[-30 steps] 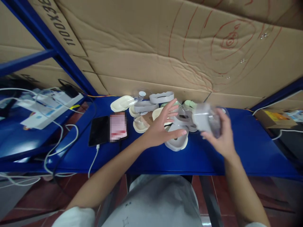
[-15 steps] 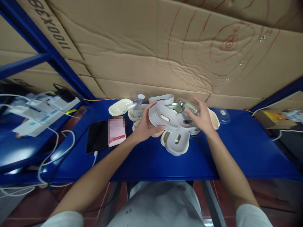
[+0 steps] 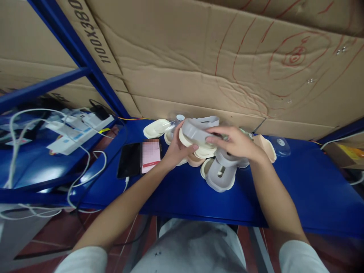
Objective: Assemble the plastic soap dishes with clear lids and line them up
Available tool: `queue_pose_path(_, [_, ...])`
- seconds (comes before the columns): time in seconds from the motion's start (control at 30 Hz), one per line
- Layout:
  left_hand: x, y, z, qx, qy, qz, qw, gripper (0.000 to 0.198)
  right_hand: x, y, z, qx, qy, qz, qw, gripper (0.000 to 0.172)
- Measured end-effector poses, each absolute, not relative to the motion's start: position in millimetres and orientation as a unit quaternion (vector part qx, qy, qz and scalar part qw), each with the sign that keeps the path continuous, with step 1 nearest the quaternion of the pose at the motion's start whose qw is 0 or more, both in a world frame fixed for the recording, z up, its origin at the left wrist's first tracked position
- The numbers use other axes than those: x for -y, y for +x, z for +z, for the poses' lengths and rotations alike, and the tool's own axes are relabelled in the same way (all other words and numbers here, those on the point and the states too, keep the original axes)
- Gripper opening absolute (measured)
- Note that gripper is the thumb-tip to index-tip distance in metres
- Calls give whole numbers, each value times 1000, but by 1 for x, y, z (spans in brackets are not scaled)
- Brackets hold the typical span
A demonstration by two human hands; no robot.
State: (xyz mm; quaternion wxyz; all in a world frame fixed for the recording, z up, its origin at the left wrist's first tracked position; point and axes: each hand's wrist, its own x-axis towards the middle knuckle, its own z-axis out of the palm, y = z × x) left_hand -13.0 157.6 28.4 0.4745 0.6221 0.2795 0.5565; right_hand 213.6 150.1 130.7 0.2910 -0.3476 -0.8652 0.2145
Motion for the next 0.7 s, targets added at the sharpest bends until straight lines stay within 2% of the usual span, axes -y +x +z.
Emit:
queue_pose_path(0.07, [-160,-18,30,-284,653,555,430,105,-155,224,133,844,-373,196,331,40])
queue_pose_path(0.17, [-167,-27,30,-296,705,566,308,104,-160,249,138,820,-423,104,370,41])
queue_pose_path(0.23, [-173,-33,27,-327,723,566,223,103,-165,268,140,809,-463,39,362,39])
queue_pose_path(0.33, [-181,-40,19,-408,736,520,149,92,-177,293,133,813,-501,-20,296,35])
queue_pose_path(0.47, [-180,-38,7,-512,753,403,90,82,-194,307,117,823,-512,-2,247,34])
queue_pose_path(0.7, [-163,-26,7,-484,812,327,-5,100,-180,293,125,827,-497,-6,263,36])
